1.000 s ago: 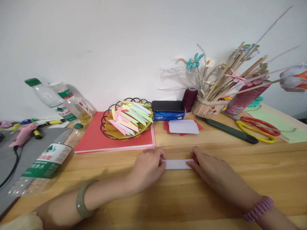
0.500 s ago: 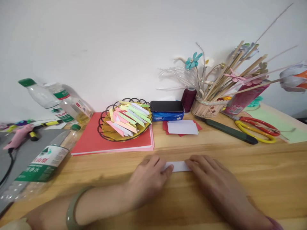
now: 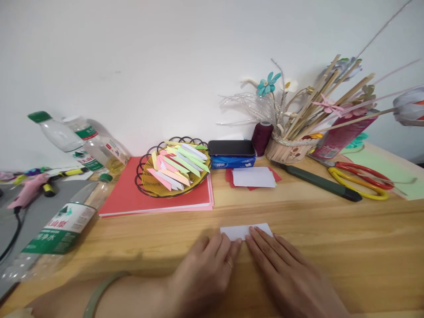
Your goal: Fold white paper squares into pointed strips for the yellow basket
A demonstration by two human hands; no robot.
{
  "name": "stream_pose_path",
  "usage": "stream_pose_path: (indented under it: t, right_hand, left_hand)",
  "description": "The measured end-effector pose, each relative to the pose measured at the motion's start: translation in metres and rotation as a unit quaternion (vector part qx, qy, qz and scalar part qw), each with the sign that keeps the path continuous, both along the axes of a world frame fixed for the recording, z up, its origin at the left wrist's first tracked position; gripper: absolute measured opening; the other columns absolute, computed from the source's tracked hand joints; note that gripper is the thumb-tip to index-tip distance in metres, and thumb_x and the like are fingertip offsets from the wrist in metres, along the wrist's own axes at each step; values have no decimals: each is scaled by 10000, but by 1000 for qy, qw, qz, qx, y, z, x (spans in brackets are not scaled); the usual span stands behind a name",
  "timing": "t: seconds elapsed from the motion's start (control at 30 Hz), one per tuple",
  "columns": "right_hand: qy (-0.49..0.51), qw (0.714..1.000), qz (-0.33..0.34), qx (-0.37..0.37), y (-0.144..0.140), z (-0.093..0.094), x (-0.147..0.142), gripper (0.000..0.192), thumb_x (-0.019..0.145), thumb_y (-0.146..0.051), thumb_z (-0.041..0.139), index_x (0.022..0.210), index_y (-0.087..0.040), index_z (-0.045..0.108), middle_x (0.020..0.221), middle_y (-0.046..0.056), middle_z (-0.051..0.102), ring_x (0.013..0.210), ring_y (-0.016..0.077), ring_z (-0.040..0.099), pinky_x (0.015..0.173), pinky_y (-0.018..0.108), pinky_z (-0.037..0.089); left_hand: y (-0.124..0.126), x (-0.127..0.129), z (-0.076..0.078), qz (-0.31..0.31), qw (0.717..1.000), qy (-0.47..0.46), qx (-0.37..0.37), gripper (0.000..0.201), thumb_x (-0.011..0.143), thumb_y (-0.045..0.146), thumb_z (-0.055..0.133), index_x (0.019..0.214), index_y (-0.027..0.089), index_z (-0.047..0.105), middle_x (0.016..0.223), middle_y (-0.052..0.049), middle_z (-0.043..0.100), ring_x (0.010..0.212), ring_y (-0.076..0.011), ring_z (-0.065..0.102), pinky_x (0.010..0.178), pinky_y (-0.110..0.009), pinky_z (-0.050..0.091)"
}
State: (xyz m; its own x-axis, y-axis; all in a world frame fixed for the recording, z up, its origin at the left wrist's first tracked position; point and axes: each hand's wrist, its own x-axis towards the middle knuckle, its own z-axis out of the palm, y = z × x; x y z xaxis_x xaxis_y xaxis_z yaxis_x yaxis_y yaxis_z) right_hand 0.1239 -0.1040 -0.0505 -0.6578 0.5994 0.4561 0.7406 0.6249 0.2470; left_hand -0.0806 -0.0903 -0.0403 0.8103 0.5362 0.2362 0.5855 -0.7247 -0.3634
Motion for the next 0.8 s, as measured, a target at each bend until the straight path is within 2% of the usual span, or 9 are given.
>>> stream_pose_path:
  t: [0.17,0.3,0.47,0.7,0.8]
  right_hand:
    - [-14,1000,-7,-3,-3,-5,2,450,780,-52,313,1174,-88,526,1196,140,591,1084,238,560,800,351,528]
    - [-36,999,-8,-16,-5,-9,2,462,779,-66,347,1219,-76,488,1249,156,548,1152,255,503,848,363,499]
    - [-1,1000,-10,-5,-4,-8,-2,421,759,-86,372,1149,-76,534,1173,154,603,1090,256,550,818,366,508]
    - [3,999,-1,35,3,-7,-11,325,711,-131,454,987,-61,610,992,173,678,934,249,627,779,349,508]
    - [-8,999,-7,48,2,-6,-15,335,692,-128,462,982,-55,615,968,181,682,914,254,633,778,352,503]
  left_hand:
    - [-4,-1,-4,-8,999,-9,32,376,859,190,428,1201,56,511,1011,-122,595,928,-220,536,715,-320,416]
    - [-4,-2,-5,-26,997,-8,67,321,862,177,414,1113,60,576,1092,-127,589,982,-219,527,750,-327,405]
    - [-1,-3,-6,-35,997,6,70,340,879,195,376,1102,47,586,1153,-158,583,1038,-248,532,855,-389,372]
    - [7,1,-11,-76,992,-47,86,318,832,131,397,1046,31,610,1033,-155,660,953,-255,599,835,-382,382]
    - [8,4,-10,-86,989,-57,103,301,788,119,435,995,30,635,994,-146,675,924,-262,608,815,-380,393]
